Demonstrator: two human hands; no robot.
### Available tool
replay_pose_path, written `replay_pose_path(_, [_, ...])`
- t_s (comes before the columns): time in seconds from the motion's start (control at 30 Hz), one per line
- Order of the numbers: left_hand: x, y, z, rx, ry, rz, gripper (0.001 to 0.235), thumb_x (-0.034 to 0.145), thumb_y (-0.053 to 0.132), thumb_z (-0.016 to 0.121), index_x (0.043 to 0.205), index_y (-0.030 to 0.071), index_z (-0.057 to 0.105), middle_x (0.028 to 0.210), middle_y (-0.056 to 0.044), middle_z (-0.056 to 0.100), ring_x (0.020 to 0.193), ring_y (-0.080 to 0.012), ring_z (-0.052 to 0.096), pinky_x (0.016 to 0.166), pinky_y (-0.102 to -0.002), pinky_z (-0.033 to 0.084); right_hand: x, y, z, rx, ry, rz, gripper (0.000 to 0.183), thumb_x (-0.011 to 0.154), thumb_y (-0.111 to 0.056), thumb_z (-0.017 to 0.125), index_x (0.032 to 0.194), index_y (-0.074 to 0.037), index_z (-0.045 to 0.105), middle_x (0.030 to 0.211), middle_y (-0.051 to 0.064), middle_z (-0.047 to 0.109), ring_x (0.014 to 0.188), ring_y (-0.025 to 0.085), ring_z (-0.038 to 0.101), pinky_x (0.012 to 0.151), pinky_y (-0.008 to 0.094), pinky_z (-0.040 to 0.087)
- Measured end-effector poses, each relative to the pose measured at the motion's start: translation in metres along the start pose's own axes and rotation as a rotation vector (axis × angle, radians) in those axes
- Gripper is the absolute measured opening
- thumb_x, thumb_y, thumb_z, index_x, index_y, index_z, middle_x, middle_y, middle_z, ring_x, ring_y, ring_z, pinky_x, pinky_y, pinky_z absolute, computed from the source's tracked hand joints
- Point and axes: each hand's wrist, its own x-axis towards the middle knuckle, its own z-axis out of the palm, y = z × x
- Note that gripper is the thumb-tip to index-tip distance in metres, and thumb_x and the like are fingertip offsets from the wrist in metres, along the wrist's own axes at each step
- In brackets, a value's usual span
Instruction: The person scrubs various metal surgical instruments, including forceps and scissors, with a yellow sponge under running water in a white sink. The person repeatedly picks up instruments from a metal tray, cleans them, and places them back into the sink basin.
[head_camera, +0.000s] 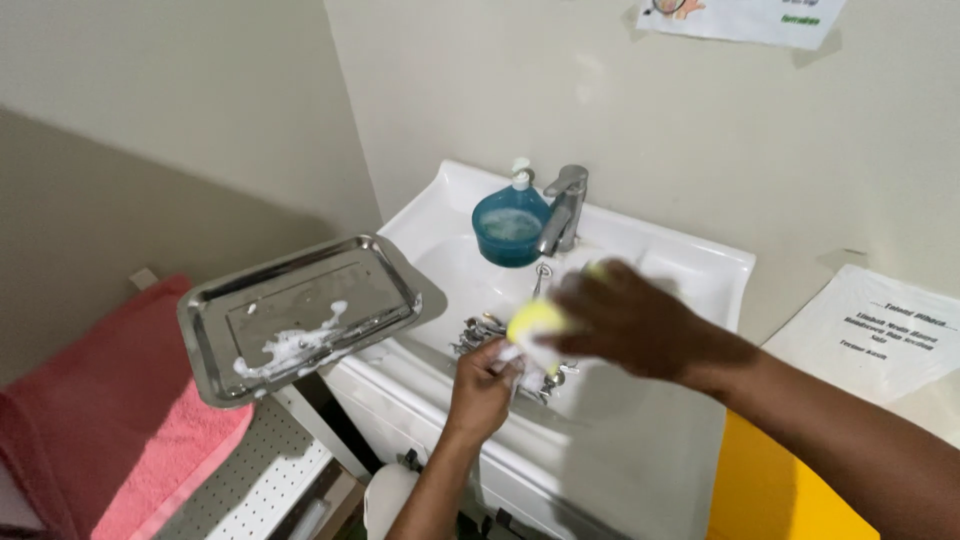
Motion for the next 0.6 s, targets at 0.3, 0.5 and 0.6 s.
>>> replay_pose_path(0.3, [-0.006, 0.058, 0.003, 0.549, -0.108, 0.334, 0.032, 0.087, -0.006, 0.068, 0.118, 0.000, 0.075, 0.111, -0.014, 0.075, 0.093, -0.0166, 0.072, 0.080, -0.029, 0.059, -0.028, 0.024, -0.019, -0.265, -0.036, 0.508, 0.047, 0.095, -0.027, 0.070, 0.140, -0.028, 0.055, 0.131, 0.015, 0.056, 0.110, 0.032, 0.063, 0.086, 0.048, 0.050])
replay_pose_path(0.5, [-0.002, 0.130, 0.014, 1.217, -0.039, 0.370, 0.024, 0.086, -0.002, 0.070, 0.107, 0.008, 0.078, 0.097, -0.014, 0.072, 0.082, -0.0272, 0.070, 0.076, -0.043, 0.057, -0.061, -0.005, 0.012, 0.934, 0.138, 0.891, 0.084, 0.071, -0.030, 0.098, 0.125, 0.002, 0.043, 0.136, 0.018, 0.057, 0.117, 0.031, 0.065, 0.097, 0.041, 0.058])
replay_pose_path(0.6, [0.012, 0.141, 0.010, 1.512, -0.095, 0.776, 0.027, 0.083, -0.006, 0.064, 0.099, 0.008, 0.080, 0.096, -0.012, 0.071, 0.088, -0.0316, 0.068, 0.088, -0.050, 0.050, -0.019, -0.033, -0.023, 0.742, -0.248, 0.699, 0.095, 0.063, -0.016, 0.089, 0.147, -0.003, 0.047, 0.152, 0.023, 0.042, 0.123, 0.035, 0.057, 0.090, 0.041, 0.056])
